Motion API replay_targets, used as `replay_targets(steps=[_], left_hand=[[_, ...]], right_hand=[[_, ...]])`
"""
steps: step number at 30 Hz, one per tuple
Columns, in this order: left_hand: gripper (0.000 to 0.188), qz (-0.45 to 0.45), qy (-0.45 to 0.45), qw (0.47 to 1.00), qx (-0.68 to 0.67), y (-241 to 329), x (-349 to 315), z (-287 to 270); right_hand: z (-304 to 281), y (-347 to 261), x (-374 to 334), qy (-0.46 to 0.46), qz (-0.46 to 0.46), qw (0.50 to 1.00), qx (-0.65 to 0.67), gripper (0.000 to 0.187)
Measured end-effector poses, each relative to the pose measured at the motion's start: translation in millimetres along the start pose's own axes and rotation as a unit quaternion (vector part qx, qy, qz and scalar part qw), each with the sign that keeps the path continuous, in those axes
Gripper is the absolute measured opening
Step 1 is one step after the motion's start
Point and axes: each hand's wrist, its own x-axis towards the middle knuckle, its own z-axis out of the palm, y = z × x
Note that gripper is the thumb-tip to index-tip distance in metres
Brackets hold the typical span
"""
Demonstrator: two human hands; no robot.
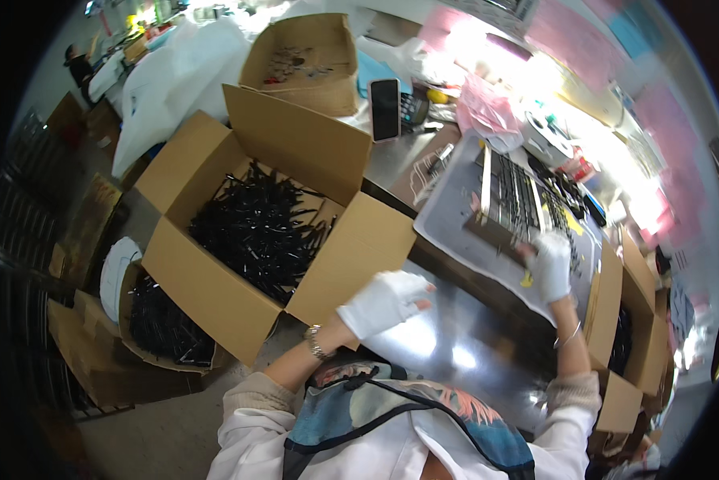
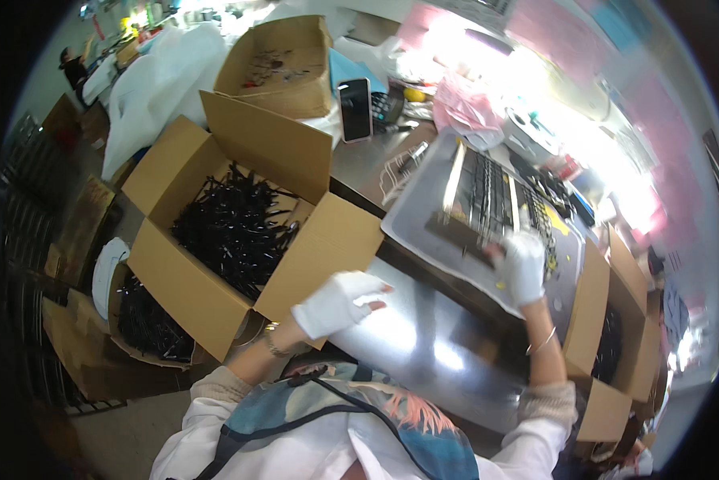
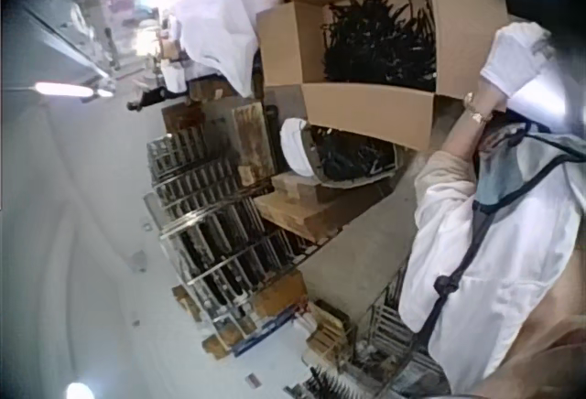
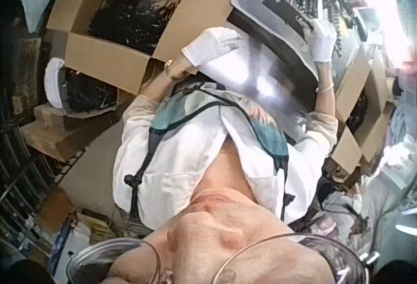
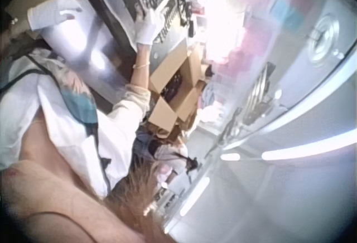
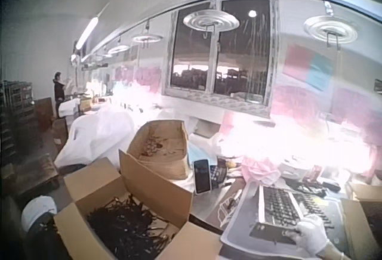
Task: The person repeatedly picks black hair clips from a cardboard box and inserts them into slots on a metal rack. After filling a rack, they carry it to a nearby rack and place it on a shelf, then return to the table to continue the cycle.
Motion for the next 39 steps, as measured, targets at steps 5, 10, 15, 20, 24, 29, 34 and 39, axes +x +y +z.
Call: replay_targets(steps=[5,10,15,20,24,29,34,39], left_hand=[[0.047,0.002,-0.058,0.985,-0.165,27.8,5.8,96.7],[0.067,-0.035,0.073,0.967,-0.242,72.4,14.4,127.2],[0.06,-0.145,-0.037,0.936,-0.318,117.6,-30.3,144.8],[0.038,-0.21,-0.083,0.95,-0.214,104.4,-79.8,187.8],[0.031,-0.249,-0.016,0.948,-0.2,101.8,-104.1,219.0],[0.036,-0.344,-0.065,0.899,-0.264,111.2,-122.5,231.3],[0.039,-0.331,-0.047,0.917,-0.217,117.0,-127.2,242.9],[0.034,-0.39,-0.101,0.881,-0.249,129.1,-129.2,229.5]], right_hand=[[-88.5,14.6,83.6,-0.013,0.229,0.968,0.103,0.034],[-181.5,-40.2,51.2,-0.032,0.396,0.895,0.205,0.044],[-175.2,-95.2,-10.8,-0.143,0.311,0.915,0.215,0.043],[-137.5,-127.9,-58.5,-0.283,0.312,0.886,0.193,0.043],[-104.0,-122.7,-85.7,-0.314,0.301,0.864,0.254,0.044],[-105.1,-115.3,-124.7,-0.281,0.252,0.87,0.317,0.064],[-116.2,-134.9,-123.5,-0.221,0.164,0.919,0.283,0.06],[-121.5,-145.5,-139.7,-0.213,0.159,0.932,0.247,0.047]])
